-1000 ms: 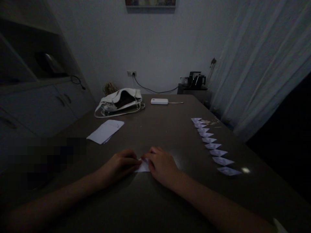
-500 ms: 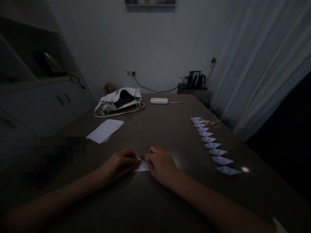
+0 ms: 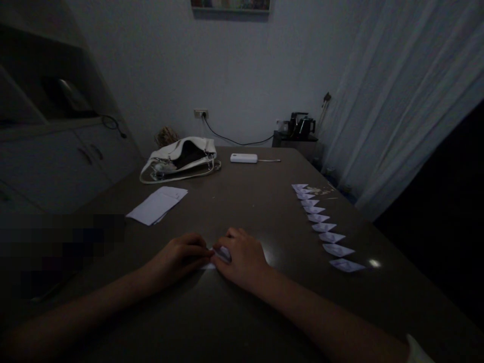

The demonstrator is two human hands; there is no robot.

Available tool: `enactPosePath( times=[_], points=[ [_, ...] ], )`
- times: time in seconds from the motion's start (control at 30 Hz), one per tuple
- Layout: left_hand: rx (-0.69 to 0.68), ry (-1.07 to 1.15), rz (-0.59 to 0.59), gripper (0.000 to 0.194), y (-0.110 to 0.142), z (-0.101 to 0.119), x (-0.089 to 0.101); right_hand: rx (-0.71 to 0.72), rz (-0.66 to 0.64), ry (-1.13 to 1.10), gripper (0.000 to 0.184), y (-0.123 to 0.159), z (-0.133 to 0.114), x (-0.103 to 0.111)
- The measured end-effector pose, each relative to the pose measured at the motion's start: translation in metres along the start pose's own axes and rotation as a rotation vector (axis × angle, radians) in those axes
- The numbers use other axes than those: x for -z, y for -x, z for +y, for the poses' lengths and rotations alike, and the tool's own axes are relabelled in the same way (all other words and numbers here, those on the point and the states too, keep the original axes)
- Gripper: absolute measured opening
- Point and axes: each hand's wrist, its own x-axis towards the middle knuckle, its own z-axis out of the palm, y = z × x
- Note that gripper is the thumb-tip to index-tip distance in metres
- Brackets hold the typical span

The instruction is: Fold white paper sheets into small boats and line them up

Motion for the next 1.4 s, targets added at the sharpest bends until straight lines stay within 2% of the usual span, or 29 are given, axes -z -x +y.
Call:
enactPosePath(
  times=[0.27, 0.37, 0.47, 0.63, 0.77, 0.97, 1.07, 1.23, 1.4],
  points=[
    [0.015, 0.055, -0.033, 0.02, -0.002, 0.0, 0.005, -0.146, -0.021, -0.092, 0.014, -0.005, -0.006, 0.001],
    [0.002, 0.051, -0.022, 0.022, -0.004, -0.003, 0.012, -0.157, -0.026, -0.103, 0.017, -0.006, -0.005, 0.001],
    [0.007, -0.002, 0.038, 0.019, -0.006, -0.006, 0.018, -0.145, -0.032, -0.121, 0.02, -0.007, -0.003, 0.001],
    [-0.053, -0.164, 0.068, 0.016, -0.013, -0.005, 0.016, -0.115, -0.043, -0.127, 0.019, -0.007, -0.001, 0.002],
    [-0.093, -0.395, -0.013, 0.013, -0.024, 0.003, 0.014, -0.094, -0.041, -0.095, 0.018, -0.007, 0.0, 0.002],
    [-0.122, -0.479, -0.135, 0.009, -0.038, 0.008, 0.023, -0.115, -0.035, -0.057, 0.021, -0.006, 0.001, 0.001],
    [-0.116, -0.5, -0.147, 0.011, -0.035, 0.005, 0.025, -0.111, -0.056, -0.077, 0.022, -0.006, 0.0, 0.003],
    [-0.11, -0.495, -0.134, 0.01, -0.016, 0.003, 0.027, -0.098, -0.053, -0.083, 0.021, -0.005, -0.002, 0.004],
    [-0.057, -0.495, -0.129, 0.009, -0.001, 0.008, 0.029, -0.097, -0.052, -0.086, 0.021, -0.005, -0.001, 0.004]
  ],
)
